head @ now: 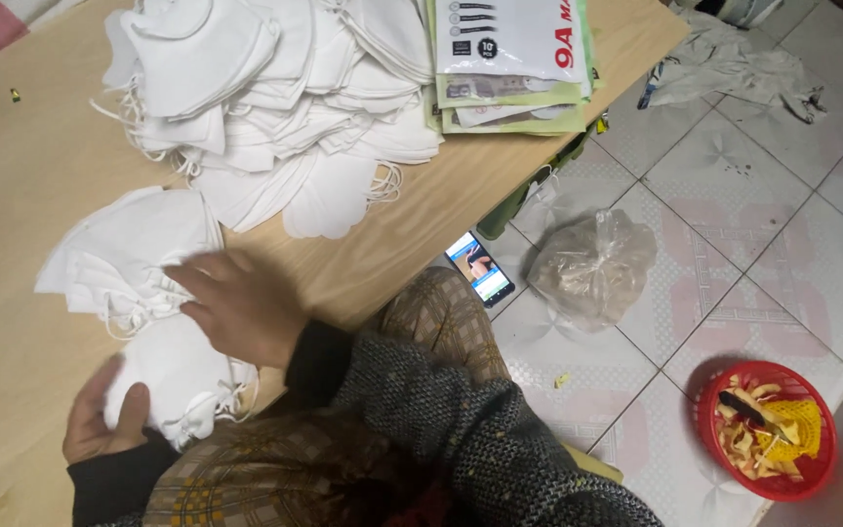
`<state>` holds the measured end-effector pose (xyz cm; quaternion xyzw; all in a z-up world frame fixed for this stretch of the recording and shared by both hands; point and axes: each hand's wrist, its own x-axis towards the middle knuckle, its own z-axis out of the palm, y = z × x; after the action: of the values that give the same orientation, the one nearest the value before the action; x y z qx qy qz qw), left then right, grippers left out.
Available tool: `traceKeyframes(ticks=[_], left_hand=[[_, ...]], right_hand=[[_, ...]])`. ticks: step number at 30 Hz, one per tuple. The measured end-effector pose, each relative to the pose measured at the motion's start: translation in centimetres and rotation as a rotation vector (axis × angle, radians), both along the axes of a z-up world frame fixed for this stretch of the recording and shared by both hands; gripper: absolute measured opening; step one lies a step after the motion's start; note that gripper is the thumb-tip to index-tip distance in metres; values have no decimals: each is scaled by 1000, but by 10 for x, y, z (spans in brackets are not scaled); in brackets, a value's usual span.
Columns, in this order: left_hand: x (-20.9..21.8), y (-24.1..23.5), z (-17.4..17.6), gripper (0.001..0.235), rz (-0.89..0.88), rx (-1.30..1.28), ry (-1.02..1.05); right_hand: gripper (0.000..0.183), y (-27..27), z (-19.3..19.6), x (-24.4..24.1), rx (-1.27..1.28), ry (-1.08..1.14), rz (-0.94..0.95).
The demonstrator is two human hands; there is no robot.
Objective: The person sits on the floor and repeatedly folds white face masks by hand, stacking them into a neat pile on a wooden table. The person handles each mask individually, aligning the ear loops and folding the mask in half before placing it on the growing stack.
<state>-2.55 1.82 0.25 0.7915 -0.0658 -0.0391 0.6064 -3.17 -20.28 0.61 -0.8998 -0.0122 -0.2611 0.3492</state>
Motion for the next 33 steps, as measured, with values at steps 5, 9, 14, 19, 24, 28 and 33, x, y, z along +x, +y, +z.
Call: traceKeyframes(ticks=[5, 9, 14, 19, 24, 28, 33], left_hand=[[9, 14, -13, 29, -24, 180, 39], [6, 8, -4, 28, -11, 184, 70], [6, 7, -2, 27, -7, 199, 93], [7, 8, -9, 27, 21, 153, 113], [9, 7, -7, 25, -12, 163, 29], [14, 7, -19, 21, 36, 186, 35], [8, 1, -38, 29, 64, -277, -86]], right_hand=[[65, 11, 9, 55, -313, 227, -39], [35, 14, 18, 60, -318, 318, 7], [7, 17, 2, 57, -392, 164, -82], [29, 3, 16, 43, -354, 244, -23], [19, -16, 10, 21, -170, -150, 16], [19, -18, -3, -8, 12, -200, 95], [12, 1, -34, -30, 88, -472, 157]])
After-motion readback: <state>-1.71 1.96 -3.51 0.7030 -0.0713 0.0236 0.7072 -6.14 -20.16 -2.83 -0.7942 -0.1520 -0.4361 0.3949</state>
